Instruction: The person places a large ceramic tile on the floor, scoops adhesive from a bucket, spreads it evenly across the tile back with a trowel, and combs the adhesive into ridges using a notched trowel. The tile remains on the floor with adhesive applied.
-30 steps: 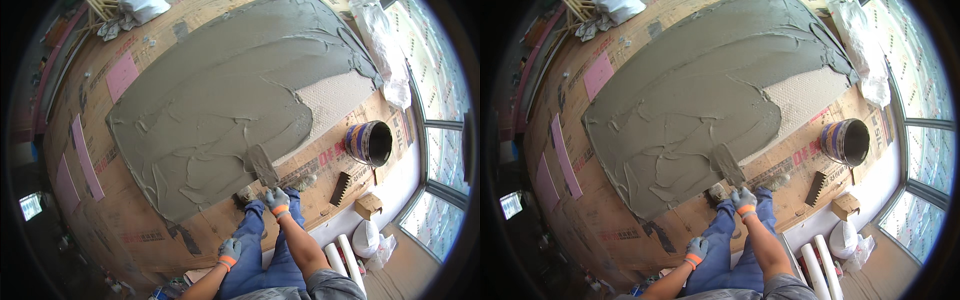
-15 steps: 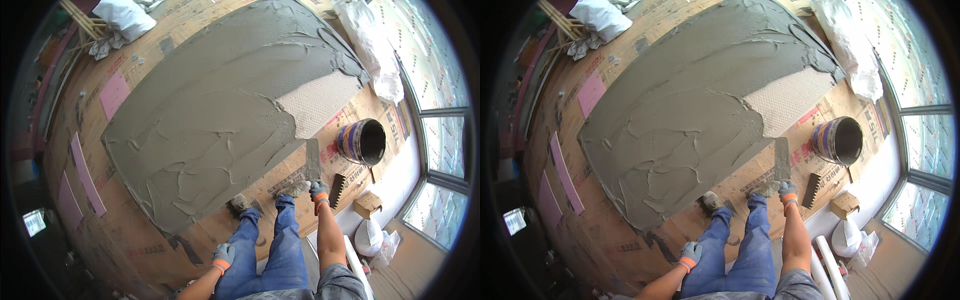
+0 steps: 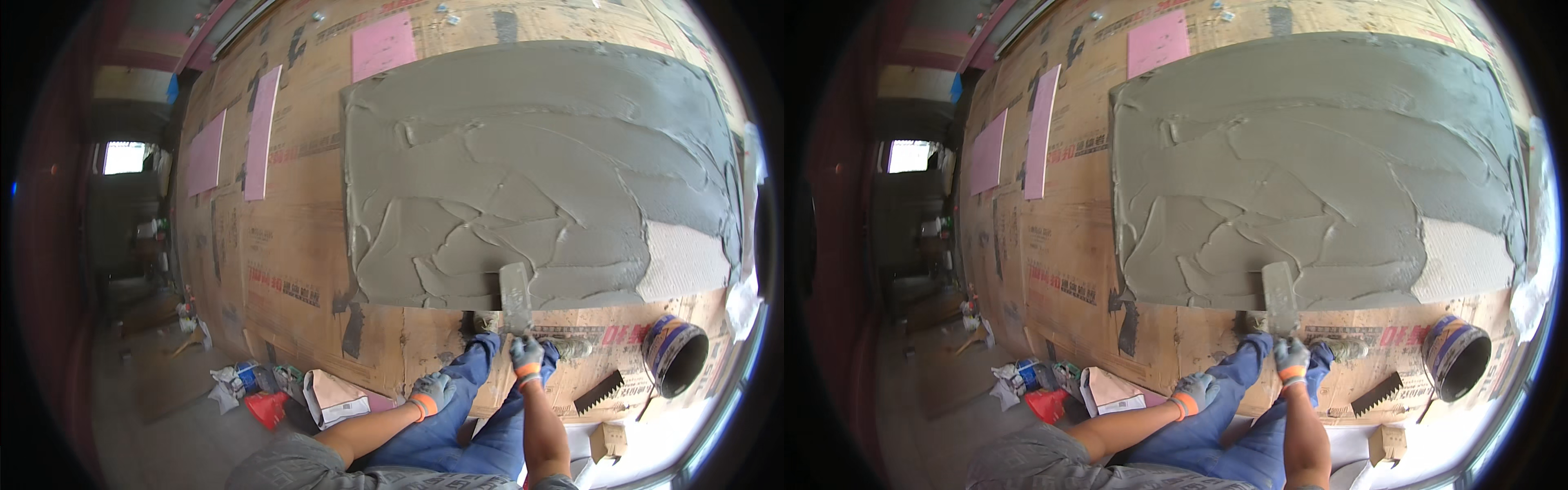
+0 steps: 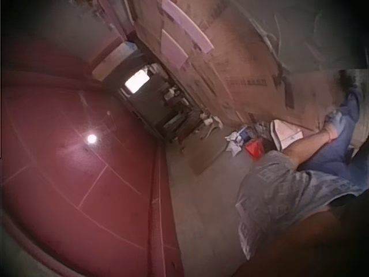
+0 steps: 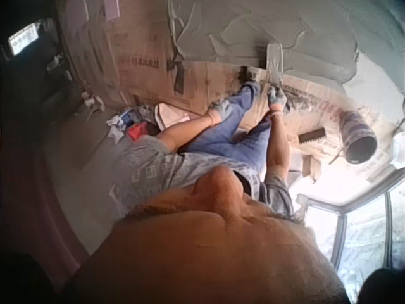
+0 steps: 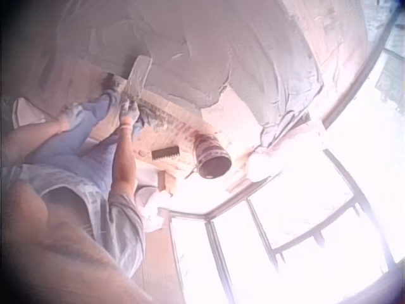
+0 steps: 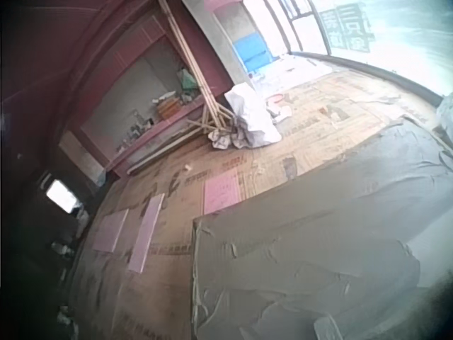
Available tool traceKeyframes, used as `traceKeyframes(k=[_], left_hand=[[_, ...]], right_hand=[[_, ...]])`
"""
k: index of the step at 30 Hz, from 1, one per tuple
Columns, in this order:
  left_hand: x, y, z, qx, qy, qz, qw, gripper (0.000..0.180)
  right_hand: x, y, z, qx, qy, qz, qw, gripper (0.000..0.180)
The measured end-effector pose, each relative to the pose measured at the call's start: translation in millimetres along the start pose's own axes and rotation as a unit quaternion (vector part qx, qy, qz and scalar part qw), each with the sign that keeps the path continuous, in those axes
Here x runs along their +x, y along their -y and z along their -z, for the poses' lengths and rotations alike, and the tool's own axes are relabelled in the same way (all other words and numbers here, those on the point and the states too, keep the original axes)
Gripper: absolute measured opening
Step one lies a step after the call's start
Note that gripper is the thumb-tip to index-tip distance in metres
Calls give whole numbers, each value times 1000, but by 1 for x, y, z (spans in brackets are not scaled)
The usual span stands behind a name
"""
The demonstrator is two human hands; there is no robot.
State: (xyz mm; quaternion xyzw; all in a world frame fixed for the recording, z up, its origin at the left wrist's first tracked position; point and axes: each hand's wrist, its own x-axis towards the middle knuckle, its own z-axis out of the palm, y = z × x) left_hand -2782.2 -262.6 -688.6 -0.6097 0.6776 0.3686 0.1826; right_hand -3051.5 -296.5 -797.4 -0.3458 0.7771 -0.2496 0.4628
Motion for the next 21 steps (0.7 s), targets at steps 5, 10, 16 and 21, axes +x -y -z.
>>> traceKeyframes(k=[5, 10, 16, 21], left_hand=[[-11, 5, 2, -51, -19, 10, 998, 33], [-19, 17, 5, -108, 17, 68, 992, 29], [-34, 39, 6, -124, 8, 115, 986, 29], [-11, 26, -4, -131, 8, 91, 987, 32]], right_hand=[[-39, 62, -90, -187, 149, -20, 971, 31], [-60, 104, -139, -260, 258, -15, 930, 39], [-60, 143, -168, -314, 421, 89, 846, 41], [-40, 200, -189, -256, 442, 107, 853, 40]])
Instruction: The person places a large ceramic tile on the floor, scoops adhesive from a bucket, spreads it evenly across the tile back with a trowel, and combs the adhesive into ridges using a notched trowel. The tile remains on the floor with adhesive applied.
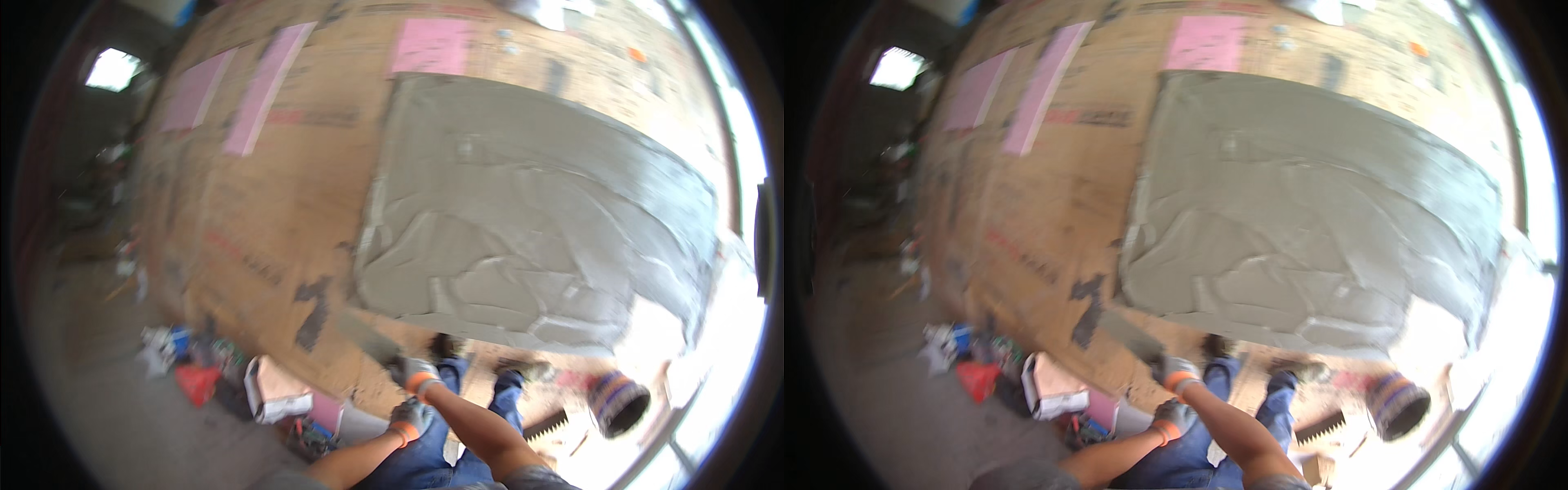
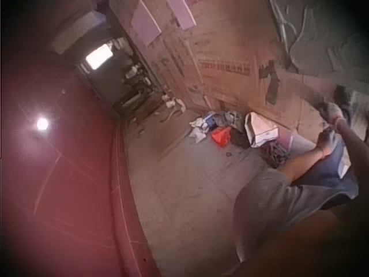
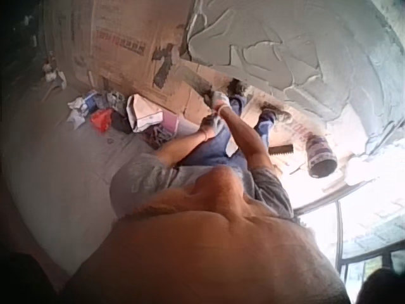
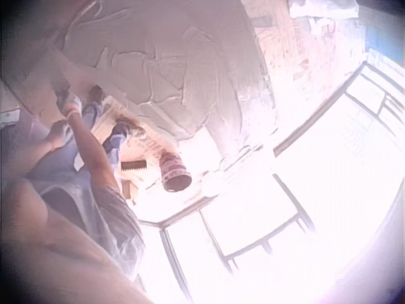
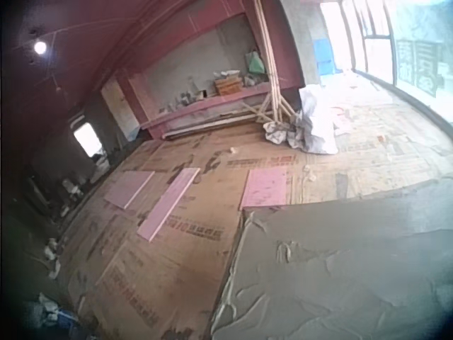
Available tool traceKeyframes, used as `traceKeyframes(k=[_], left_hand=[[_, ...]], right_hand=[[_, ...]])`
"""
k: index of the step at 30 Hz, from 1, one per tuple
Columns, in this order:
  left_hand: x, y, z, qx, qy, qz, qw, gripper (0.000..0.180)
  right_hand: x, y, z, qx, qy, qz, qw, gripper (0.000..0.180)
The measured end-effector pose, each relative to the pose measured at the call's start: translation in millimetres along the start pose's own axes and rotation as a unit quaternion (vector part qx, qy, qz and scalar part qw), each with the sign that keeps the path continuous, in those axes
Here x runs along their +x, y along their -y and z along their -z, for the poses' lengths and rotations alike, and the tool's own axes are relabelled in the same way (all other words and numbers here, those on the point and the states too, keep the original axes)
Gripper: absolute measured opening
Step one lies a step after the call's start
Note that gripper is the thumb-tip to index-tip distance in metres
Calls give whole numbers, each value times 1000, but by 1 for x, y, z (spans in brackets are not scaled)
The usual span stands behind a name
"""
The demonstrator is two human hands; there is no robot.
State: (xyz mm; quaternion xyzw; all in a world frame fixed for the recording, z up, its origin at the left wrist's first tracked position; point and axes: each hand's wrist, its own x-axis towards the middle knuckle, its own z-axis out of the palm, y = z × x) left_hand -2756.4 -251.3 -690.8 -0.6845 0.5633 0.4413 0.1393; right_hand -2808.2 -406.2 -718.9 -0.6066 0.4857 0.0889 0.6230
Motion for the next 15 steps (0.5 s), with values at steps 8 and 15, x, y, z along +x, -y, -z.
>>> traceKeyframes(k=[8, 15], left_hand=[[-6, 0, 16, 41, -14, -26, 999, 41], [13, 0, 19, 92, -17, -41, 995, 36]], right_hand=[[-37, 80, 79, 78, -135, 14, 988, 45], [-86, 0, 138, 167, -259, -95, 947, 51]])
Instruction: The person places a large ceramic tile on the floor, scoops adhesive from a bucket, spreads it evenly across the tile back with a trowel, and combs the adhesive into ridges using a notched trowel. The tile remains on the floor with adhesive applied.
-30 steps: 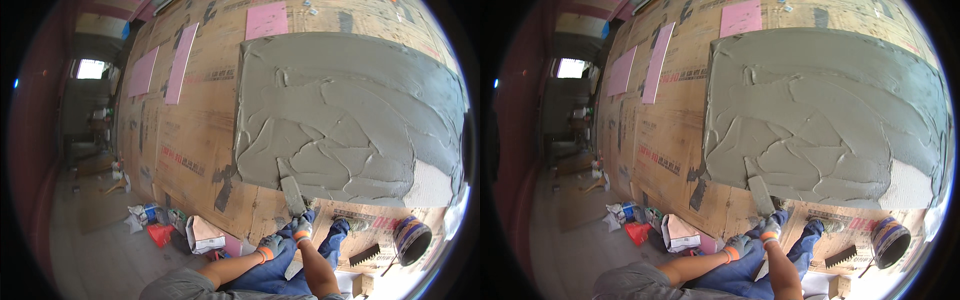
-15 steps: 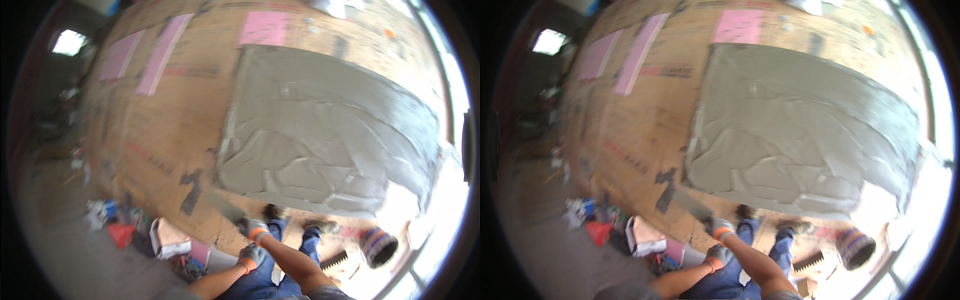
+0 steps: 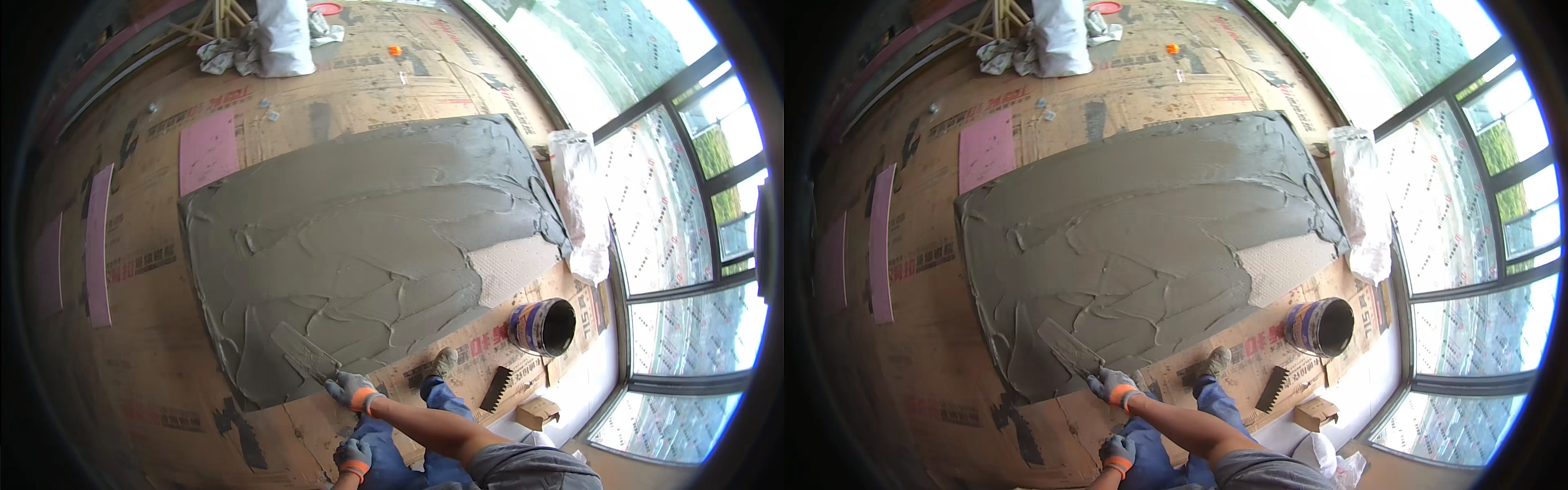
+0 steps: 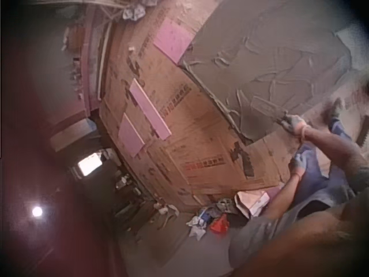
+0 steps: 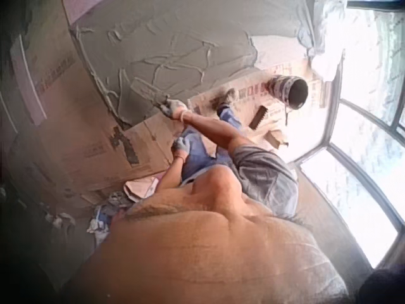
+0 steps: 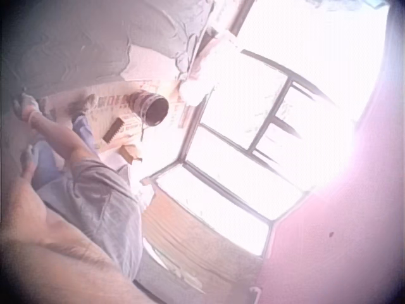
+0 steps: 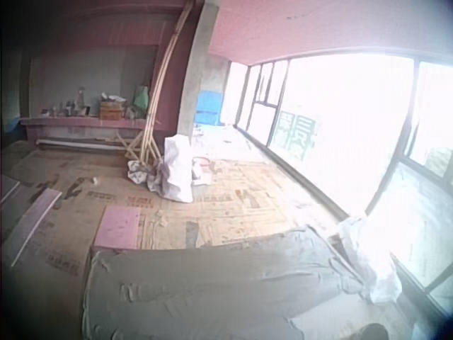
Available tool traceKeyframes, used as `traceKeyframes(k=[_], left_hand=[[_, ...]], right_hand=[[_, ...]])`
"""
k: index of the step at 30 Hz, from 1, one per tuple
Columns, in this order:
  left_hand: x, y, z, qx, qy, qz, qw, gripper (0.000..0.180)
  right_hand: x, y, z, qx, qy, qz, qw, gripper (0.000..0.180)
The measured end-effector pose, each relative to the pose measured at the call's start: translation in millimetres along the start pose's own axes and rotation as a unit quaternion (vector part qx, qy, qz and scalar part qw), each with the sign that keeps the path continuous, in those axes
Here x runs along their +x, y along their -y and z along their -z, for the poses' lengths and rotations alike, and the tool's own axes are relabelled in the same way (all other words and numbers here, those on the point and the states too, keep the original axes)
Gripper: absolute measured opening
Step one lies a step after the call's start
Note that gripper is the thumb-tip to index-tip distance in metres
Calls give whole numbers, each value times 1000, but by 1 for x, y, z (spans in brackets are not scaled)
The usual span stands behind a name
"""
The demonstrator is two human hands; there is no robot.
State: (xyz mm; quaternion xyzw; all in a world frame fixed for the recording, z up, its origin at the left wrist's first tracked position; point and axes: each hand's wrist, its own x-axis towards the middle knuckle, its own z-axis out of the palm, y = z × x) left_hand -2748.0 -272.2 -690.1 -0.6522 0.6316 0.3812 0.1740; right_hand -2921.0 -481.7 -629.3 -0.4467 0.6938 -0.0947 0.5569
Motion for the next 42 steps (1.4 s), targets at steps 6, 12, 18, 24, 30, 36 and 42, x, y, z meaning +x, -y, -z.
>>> traceKeyframes(k=[6, 12, 18, 24, 30, 36, 42], left_hand=[[35, -33, 2, 61, 43, -24, 997, 35], [63, -119, 7, 145, -2, -30, 989, 35], [60, -218, -32, 204, -24, -29, 978, 36], [23, -324, -87, 336, 53, 4, 940, 48], [-3, -389, -157, 373, 129, 27, 918, 47], [-24, -408, -183, 395, 101, 40, 912, 46], [-25, -422, -189, 428, 125, 34, 895, 43]], right_hand=[[-85, -122, 139, 215, -155, -120, 957, 46], [-215, -316, 242, 271, -433, -173, 842, 35], [-314, -564, 370, 91, -392, -493, 771, 49], [-288, -831, 436, -204, 74, -374, 902, 23], [-207, -888, 495, -60, -86, -611, 785, 16], [-183, -925, 484, 48, -205, -567, 796, 28], [-147, -924, 500, 209, -238, -541, 779, 42]])
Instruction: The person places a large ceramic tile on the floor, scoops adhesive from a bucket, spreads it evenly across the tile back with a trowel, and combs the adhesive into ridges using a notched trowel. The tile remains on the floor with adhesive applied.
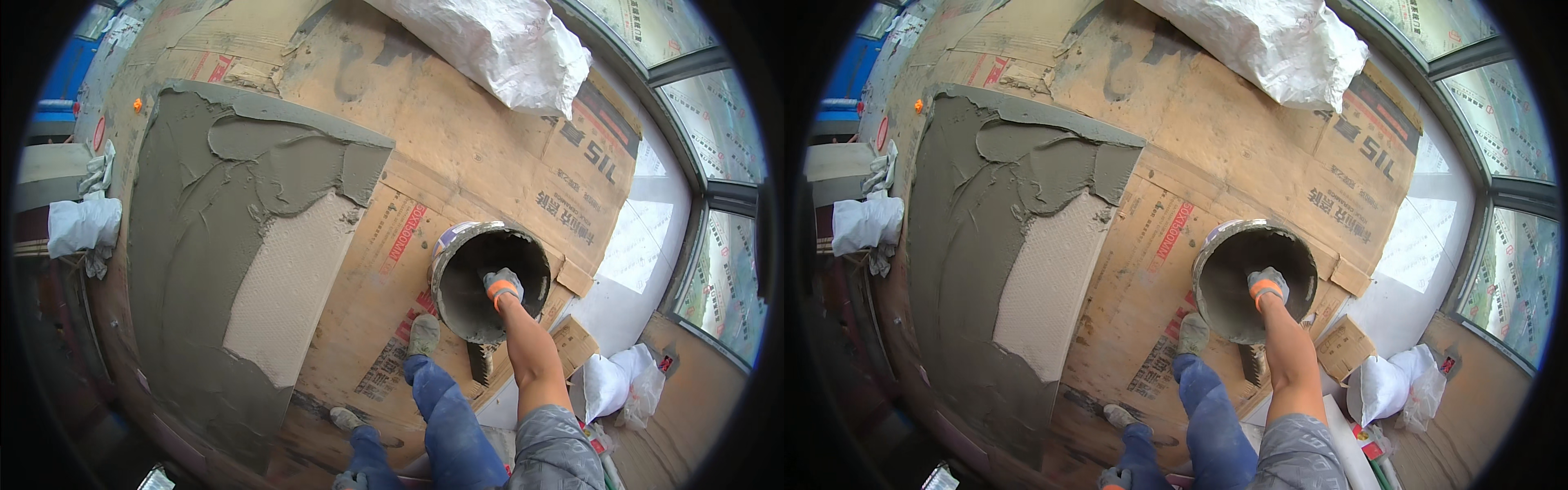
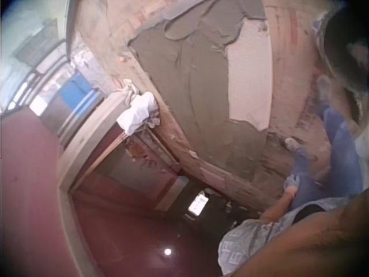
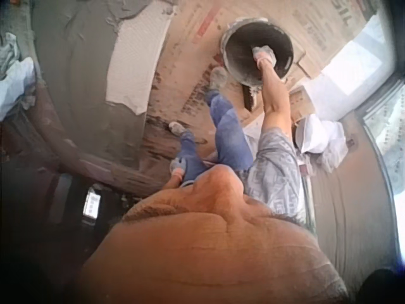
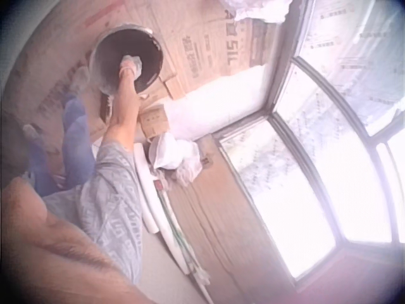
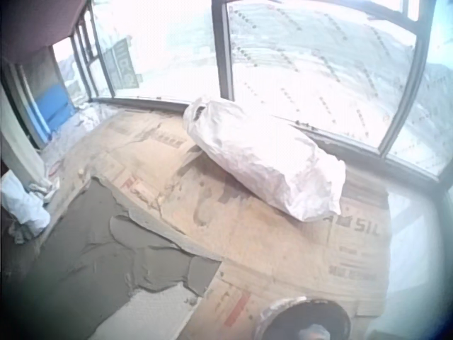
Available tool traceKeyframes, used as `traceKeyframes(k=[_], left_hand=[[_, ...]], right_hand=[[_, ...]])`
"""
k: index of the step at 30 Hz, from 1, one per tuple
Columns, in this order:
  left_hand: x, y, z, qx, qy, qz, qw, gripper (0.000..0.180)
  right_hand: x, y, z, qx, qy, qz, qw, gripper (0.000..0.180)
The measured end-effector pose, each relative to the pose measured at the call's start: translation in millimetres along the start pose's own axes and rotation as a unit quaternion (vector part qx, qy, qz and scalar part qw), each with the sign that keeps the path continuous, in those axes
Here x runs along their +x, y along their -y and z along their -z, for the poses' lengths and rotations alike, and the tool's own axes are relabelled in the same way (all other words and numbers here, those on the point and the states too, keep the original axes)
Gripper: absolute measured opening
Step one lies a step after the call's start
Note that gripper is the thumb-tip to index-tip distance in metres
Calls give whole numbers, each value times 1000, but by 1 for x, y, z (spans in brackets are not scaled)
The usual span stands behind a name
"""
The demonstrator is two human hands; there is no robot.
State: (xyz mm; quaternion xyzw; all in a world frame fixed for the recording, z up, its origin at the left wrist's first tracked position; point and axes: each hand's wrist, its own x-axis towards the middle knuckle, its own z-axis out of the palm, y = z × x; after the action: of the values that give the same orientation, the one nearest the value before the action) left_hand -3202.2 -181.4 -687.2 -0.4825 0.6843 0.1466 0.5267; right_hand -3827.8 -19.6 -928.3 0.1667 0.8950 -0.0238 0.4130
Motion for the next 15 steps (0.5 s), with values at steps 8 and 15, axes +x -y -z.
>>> traceKeyframes(k=[8, 15], left_hand=[[-8, -9, 22, -57, -61, -55, 995, 42], [-17, -52, 94, -86, -45, -12, 995, 40]], right_hand=[[-21, -24, 9, 11, 15, 94, 995, 44], [-90, -93, 51, 35, 0, 162, 986, 41]])
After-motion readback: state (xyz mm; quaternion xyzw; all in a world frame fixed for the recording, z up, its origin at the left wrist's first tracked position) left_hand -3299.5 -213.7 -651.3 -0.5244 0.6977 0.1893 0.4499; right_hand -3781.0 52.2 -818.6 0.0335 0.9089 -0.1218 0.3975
